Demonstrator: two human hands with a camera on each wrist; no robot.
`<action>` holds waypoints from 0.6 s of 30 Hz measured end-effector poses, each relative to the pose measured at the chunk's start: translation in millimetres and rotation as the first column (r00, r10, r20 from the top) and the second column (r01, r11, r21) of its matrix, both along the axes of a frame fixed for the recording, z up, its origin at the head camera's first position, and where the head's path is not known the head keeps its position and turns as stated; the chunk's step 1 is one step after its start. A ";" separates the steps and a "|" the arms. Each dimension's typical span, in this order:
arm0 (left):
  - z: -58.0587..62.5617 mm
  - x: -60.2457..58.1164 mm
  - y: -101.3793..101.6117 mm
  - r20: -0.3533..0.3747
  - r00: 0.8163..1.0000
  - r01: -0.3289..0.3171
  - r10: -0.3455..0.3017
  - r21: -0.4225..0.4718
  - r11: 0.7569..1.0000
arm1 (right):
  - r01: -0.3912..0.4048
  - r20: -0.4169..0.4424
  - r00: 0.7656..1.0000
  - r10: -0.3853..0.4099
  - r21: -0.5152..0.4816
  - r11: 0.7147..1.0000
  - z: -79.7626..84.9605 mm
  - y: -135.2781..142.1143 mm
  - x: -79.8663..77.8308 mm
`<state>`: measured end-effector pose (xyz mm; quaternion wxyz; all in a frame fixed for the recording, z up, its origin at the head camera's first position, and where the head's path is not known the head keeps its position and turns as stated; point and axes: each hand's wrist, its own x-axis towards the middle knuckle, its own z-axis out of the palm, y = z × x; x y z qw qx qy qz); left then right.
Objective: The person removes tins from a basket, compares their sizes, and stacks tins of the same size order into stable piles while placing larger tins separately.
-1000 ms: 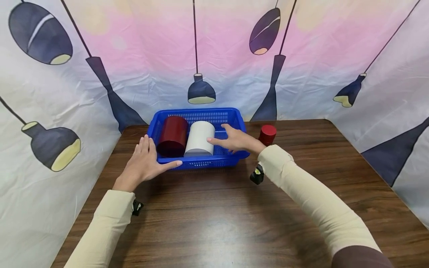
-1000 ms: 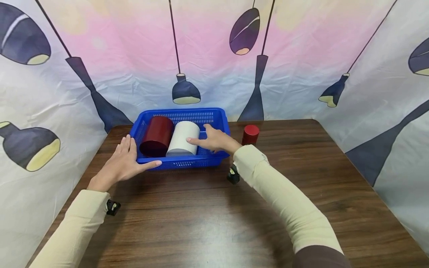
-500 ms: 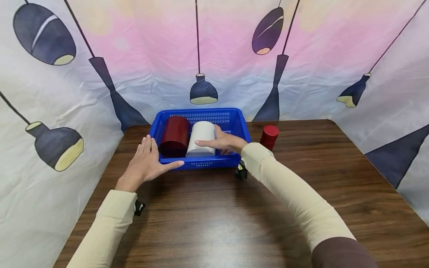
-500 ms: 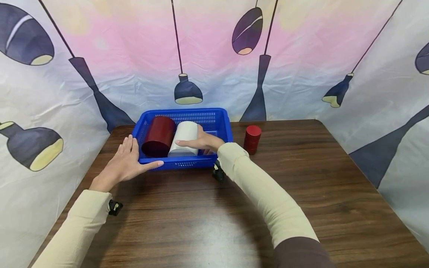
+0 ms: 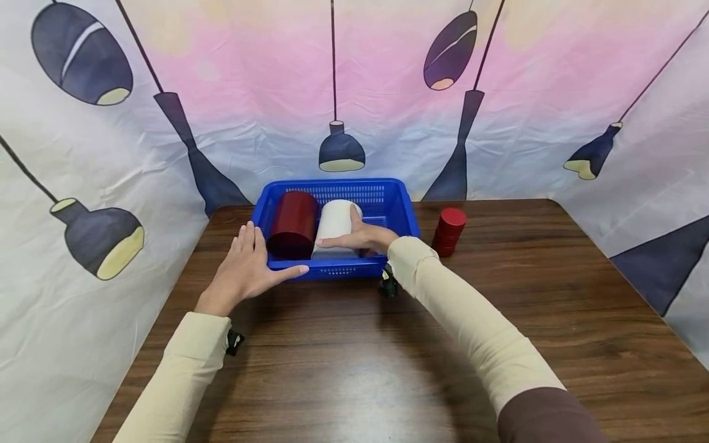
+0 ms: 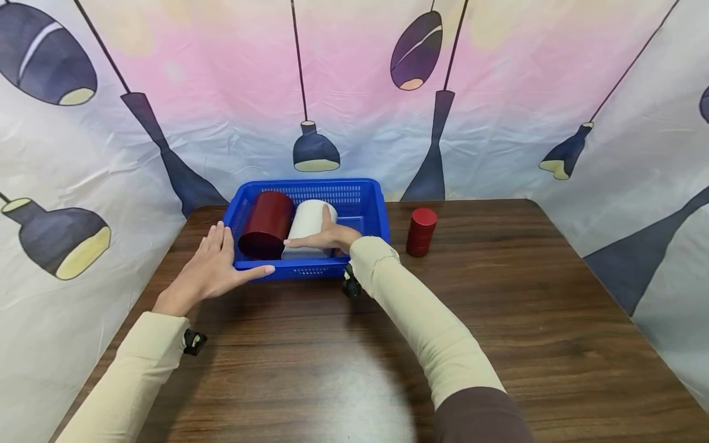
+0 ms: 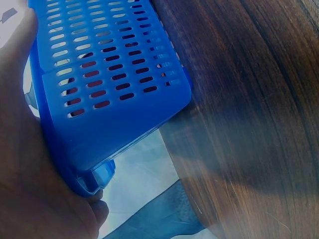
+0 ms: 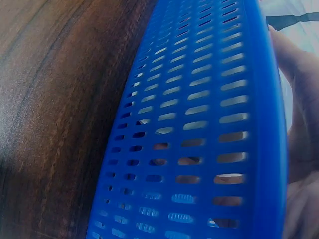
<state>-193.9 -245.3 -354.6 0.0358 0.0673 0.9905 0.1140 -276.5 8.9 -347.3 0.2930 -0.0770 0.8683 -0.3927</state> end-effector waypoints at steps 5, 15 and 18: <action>0.3 -0.3 -0.3 0.007 1.000 -0.003 0.003 0.002 1.000 | 0.006 0.030 1.000 -0.006 -0.030 1.000 -1.5 -0.5 -3.5; 0.7 -0.5 0.2 0.013 1.000 -0.004 0.004 0.005 1.000 | 0.002 0.065 0.998 0.001 -0.039 0.999 0.4 -2.8 -11.1; 0.8 -0.4 -0.1 0.014 1.000 -0.003 0.003 0.002 1.000 | 0.002 0.046 0.999 -0.001 -0.022 1.000 -1.4 -4.4 -12.9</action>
